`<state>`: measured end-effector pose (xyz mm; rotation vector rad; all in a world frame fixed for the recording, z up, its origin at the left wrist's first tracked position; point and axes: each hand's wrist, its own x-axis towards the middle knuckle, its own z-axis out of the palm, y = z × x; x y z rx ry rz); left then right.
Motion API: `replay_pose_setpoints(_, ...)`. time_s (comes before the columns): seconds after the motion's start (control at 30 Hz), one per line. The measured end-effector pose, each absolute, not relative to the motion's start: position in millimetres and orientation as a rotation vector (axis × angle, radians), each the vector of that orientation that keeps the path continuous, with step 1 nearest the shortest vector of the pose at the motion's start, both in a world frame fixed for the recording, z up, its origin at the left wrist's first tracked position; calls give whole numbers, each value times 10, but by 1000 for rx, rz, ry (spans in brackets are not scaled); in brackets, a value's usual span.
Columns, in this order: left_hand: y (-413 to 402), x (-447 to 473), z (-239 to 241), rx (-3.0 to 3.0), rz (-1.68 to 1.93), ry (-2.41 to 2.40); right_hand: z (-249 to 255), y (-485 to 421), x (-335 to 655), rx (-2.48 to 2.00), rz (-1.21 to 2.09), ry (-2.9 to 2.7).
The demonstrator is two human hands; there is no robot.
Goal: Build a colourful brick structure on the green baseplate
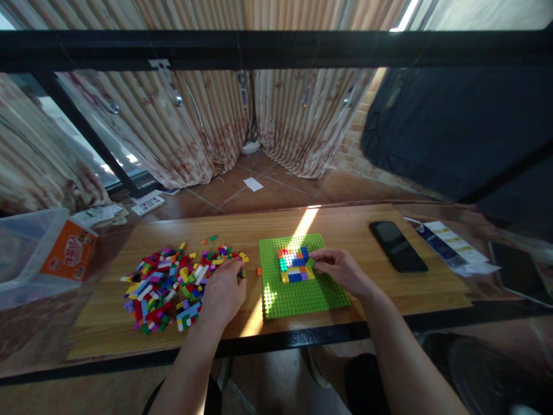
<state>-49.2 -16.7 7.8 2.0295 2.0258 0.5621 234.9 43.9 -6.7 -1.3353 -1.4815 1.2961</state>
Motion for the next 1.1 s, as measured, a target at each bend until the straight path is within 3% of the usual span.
replay_pose_setpoints(1.1,-143,-503,43,2004,699,2023,-107,424,2233,-1469,1289,-1380)
